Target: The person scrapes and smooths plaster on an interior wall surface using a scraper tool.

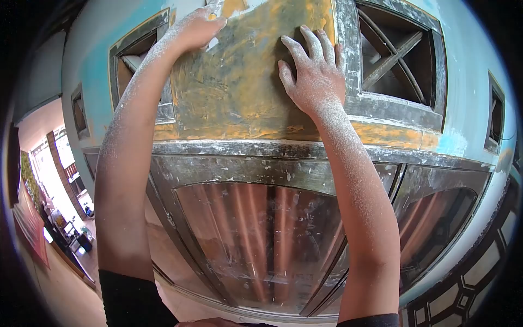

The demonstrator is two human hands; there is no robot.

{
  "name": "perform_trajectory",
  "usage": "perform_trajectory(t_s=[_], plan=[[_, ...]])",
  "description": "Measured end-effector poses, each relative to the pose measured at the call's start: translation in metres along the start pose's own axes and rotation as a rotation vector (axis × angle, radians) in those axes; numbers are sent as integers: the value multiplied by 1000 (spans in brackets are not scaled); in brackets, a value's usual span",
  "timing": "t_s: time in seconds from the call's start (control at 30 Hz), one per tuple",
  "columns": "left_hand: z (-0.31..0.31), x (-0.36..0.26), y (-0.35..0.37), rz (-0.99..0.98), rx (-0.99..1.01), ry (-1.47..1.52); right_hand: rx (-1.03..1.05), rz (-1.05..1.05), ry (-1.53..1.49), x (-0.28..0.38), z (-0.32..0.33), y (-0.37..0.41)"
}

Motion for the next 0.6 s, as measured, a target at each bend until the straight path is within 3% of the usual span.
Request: perform_trajectory(t_s=[0.07, 0.13, 0.17, 0.23, 0.33, 0.47, 0.53, 0.57, 0.6], plan=[[-21, 17, -10, 72, 69, 74, 2, 5, 5, 0, 0, 1], [-7, -2, -2, -195, -255, -118, 3, 5, 7, 2, 1, 5], [-6, -2, -7, -195, -257, -120, -14, 6, -5, 4, 2, 5], [-10, 2, -14, -13, -48, -104, -33, 12, -18, 5, 4, 2], [-46, 39, -66, -175, -178, 19, -22, 17, 4, 5, 4, 2], [5, -7, -3, -72, -123, -110, -18, 15, -7, 5, 3, 3], [-2, 1, -6, 27, 100, 104, -27, 18, -17, 4, 3, 3], [-18, 15, -18, 28, 105, 105, -26, 19, -13, 4, 3, 4], [-39, 38, -50, -60, -23, 58, -27, 21, -9, 5, 3, 5]])
Point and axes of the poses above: each hand's wrist, its own y-axis away from the middle knuckle, its own z-axis out of the back of the hand, x = y × z, the point moved 8 cm from there along -y, towards the middle knuckle, and after that the axes turned 2 degrees about z, right-handed, at the moved point
